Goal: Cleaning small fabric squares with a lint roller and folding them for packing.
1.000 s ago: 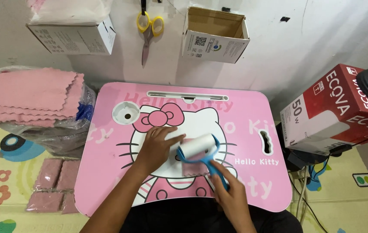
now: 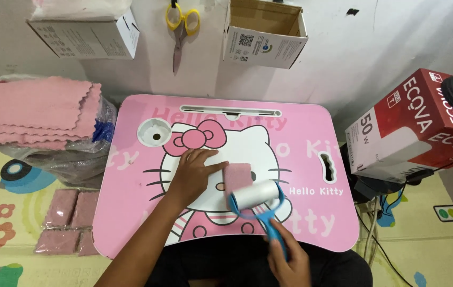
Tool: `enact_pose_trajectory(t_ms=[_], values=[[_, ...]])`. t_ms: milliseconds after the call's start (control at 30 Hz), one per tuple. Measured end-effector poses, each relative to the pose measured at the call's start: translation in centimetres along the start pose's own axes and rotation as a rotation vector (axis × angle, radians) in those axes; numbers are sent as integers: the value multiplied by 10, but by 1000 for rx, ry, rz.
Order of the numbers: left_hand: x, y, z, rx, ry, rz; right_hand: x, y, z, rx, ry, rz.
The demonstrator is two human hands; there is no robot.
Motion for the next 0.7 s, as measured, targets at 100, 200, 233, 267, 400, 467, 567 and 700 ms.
enact_pose_trajectory(t_ms=[100,200,233,267,400,467,567,700], values=[[0,2,1,-24,-2,-13,-7,-43,35,2,-16,-104],[1,1,2,-25,12,-1,-22,-50,-3,151,29,-176],[1,1,2,-27,16,1,-32,-47,-17,150,25,-174],[1,2,2,-29,11,2,-41,-42,-30,174,24,-222],[1,-4,1,35,21,88,-79,-4,-80,243,-59,-402],[-3,-2,-7,40,-50,-51,-86,18,-99,224,-168,-446],[-3,-3,-13,85,-135,-183,-92,32,-114,205,-265,-484],[0,2,-8,50,-51,26,-88,17,-104,448,-172,-409]])
Point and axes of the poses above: each hand's wrist, its own x-axis away from the middle knuckle, its own y-axis out of the palm, z = x × y, the point moved 3 cm from there along -x, towards the middle knuckle, and after that the axes turned 1 degree about -x, right-handed, at the moved point
